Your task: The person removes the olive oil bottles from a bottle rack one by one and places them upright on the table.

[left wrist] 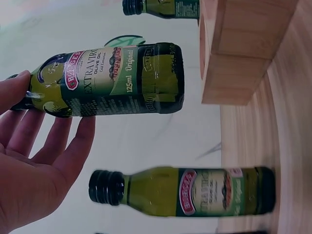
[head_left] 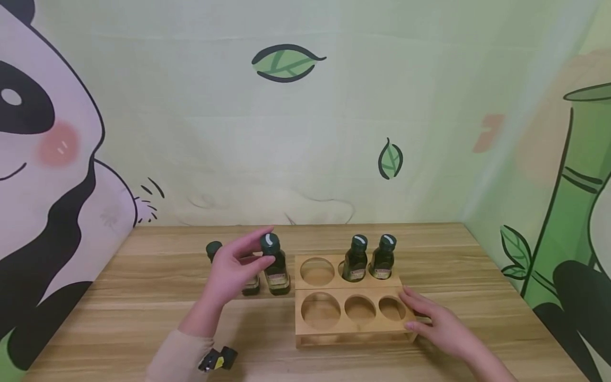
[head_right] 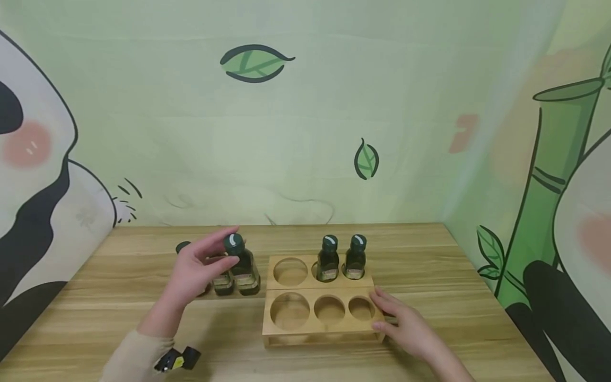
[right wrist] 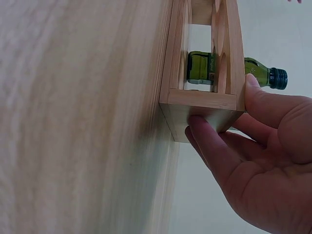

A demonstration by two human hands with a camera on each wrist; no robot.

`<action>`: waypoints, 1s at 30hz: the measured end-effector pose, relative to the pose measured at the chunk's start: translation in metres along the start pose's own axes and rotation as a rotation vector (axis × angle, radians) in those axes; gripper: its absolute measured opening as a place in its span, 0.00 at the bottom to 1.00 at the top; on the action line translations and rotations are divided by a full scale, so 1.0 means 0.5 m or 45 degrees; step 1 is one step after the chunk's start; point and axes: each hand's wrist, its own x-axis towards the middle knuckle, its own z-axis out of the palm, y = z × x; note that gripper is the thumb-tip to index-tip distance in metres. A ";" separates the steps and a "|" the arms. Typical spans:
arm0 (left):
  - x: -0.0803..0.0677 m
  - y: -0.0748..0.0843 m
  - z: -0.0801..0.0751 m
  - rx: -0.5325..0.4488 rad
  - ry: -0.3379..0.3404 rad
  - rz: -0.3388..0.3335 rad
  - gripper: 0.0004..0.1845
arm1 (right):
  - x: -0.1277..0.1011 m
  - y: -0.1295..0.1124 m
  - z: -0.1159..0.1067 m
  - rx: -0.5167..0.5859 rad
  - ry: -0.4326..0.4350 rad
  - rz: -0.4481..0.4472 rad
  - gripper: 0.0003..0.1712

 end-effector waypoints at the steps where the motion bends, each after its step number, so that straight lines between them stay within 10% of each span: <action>1: -0.002 -0.002 -0.003 0.003 0.002 0.005 0.28 | 0.000 0.001 0.000 -0.005 0.006 -0.007 0.35; 30: -0.075 -0.059 -0.092 0.096 0.002 -0.041 0.26 | -0.001 0.001 0.000 0.000 -0.006 -0.008 0.35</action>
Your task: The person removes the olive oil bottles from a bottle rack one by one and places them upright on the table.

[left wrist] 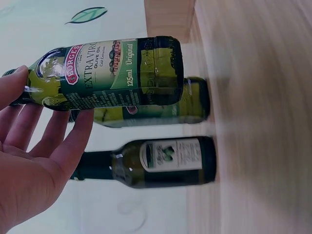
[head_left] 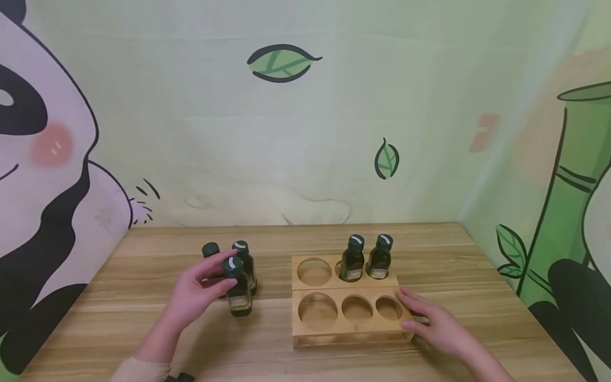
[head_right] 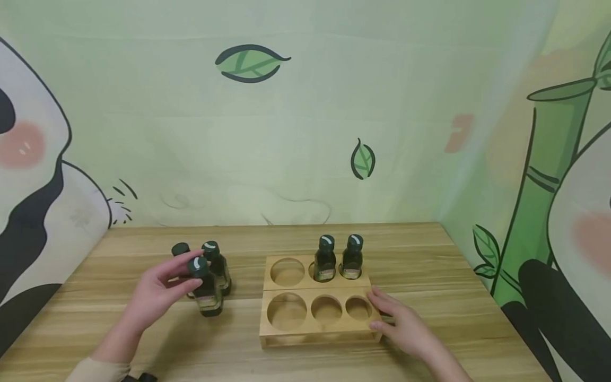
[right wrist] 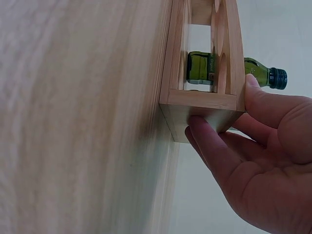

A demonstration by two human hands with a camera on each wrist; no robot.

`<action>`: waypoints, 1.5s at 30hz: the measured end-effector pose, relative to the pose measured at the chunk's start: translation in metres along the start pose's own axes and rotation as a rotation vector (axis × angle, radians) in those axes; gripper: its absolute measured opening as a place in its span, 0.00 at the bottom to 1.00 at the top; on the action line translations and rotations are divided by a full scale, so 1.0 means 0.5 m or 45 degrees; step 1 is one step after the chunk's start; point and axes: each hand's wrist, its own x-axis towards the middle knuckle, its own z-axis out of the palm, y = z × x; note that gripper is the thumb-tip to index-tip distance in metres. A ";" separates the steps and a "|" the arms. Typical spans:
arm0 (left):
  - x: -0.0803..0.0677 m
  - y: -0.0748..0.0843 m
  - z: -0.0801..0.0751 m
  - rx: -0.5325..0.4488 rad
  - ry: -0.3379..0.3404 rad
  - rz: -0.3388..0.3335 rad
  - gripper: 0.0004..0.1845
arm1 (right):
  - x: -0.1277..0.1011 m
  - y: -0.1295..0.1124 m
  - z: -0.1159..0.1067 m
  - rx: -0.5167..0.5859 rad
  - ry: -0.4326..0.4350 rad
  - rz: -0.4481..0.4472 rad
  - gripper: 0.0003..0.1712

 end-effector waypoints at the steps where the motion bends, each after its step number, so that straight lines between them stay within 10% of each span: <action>1: -0.002 -0.002 -0.003 0.007 0.002 0.002 0.27 | 0.000 0.000 0.000 0.000 -0.001 -0.001 0.35; 45: -0.019 -0.100 -0.167 0.210 0.118 -0.128 0.29 | 0.001 0.003 0.001 -0.009 0.000 0.032 0.35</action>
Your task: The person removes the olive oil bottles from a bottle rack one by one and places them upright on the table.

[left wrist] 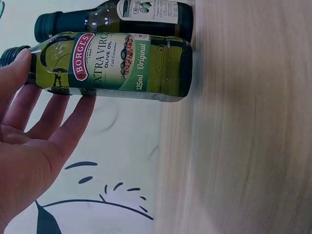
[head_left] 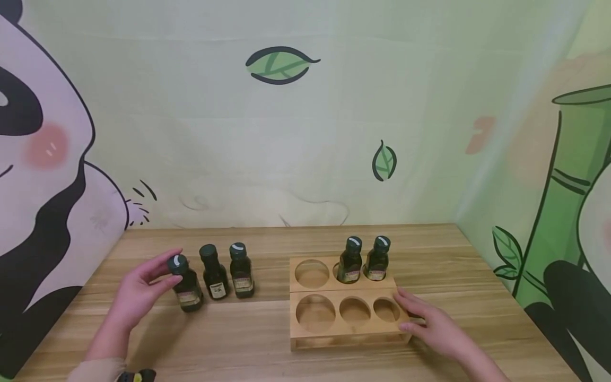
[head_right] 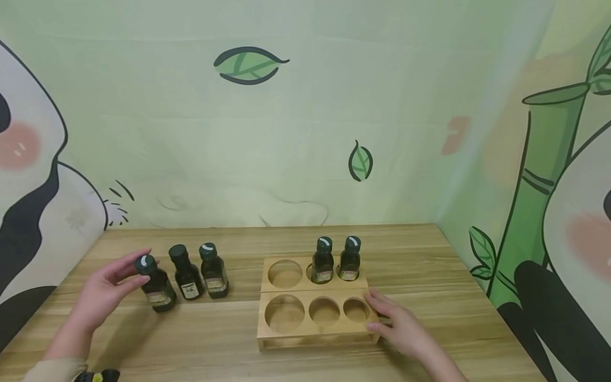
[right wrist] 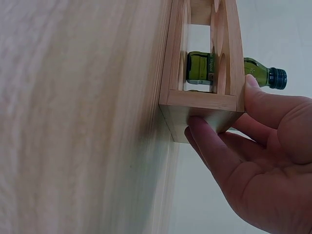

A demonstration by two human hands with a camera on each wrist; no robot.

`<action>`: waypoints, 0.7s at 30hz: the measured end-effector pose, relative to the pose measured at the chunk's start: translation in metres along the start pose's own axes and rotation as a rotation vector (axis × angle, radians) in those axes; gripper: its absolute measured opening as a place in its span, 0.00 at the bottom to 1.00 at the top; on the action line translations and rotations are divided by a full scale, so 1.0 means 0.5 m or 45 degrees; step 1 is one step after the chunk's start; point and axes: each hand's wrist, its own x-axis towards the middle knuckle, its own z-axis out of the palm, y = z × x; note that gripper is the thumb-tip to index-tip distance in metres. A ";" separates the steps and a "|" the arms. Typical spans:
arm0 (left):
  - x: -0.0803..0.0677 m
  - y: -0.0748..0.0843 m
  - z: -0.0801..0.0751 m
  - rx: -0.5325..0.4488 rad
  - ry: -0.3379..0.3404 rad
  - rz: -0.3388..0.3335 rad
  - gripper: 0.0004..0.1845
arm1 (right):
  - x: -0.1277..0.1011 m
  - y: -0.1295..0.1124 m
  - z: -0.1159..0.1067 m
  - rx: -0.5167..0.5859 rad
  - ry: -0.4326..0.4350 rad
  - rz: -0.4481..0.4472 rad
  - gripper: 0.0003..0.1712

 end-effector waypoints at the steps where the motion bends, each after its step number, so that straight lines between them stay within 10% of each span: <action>1: 0.002 -0.001 -0.001 0.011 -0.001 -0.005 0.29 | 0.000 0.000 0.000 -0.002 0.002 -0.004 0.35; 21: 0.023 -0.007 -0.008 0.014 -0.025 0.031 0.27 | 0.000 0.005 0.002 0.011 -0.002 -0.022 0.36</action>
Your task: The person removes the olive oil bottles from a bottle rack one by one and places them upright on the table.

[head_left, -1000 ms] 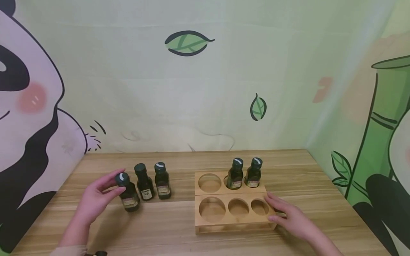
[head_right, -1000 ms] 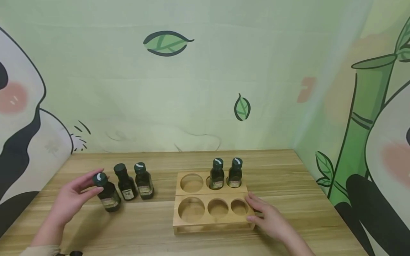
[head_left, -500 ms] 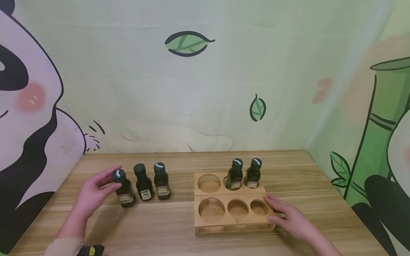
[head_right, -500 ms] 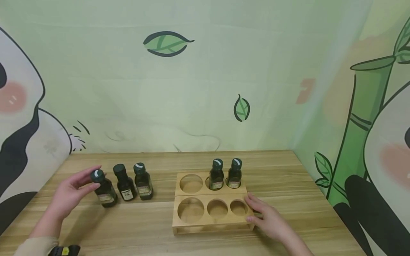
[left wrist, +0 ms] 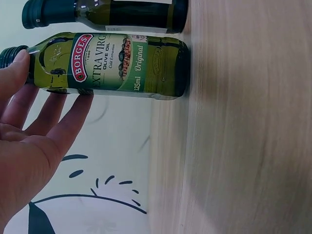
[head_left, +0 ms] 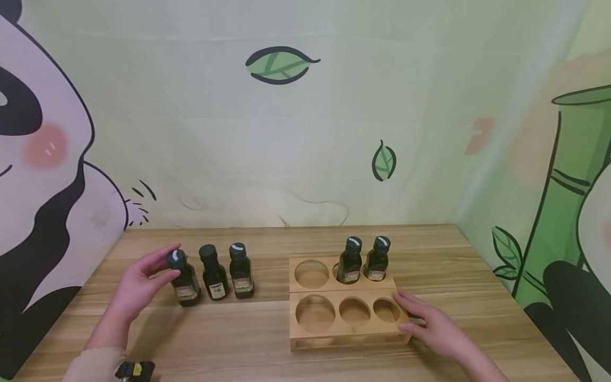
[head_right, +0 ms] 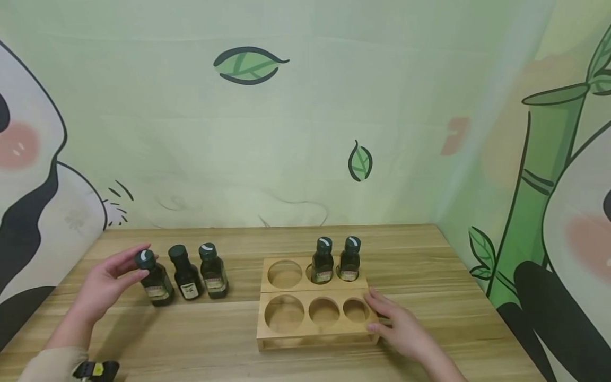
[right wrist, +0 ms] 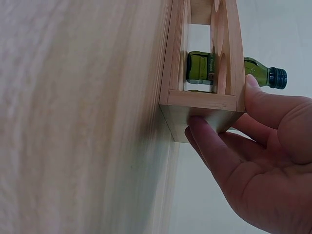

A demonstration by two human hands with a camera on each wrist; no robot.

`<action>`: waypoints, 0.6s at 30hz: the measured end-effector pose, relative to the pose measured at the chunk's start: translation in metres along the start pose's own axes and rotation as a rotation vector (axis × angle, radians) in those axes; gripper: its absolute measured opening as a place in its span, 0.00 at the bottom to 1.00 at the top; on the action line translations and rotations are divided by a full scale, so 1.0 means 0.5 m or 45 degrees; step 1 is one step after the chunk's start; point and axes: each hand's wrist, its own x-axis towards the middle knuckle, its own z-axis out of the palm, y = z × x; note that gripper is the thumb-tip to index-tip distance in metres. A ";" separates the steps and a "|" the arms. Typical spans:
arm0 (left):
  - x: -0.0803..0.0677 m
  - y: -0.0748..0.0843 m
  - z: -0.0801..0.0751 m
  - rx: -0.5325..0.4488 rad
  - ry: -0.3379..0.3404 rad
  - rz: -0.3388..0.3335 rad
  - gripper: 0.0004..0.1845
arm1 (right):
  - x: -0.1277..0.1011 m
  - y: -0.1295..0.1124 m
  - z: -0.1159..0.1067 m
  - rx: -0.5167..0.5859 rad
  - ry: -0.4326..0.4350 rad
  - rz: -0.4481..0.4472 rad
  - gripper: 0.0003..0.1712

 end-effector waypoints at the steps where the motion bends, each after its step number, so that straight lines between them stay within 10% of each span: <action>1: 0.000 -0.001 0.000 0.004 0.000 0.001 0.27 | 0.000 0.000 0.000 -0.002 0.002 0.000 0.36; 18: 0.005 -0.019 -0.001 -0.019 -0.024 0.010 0.29 | -0.001 -0.002 -0.003 -0.001 0.004 0.001 0.36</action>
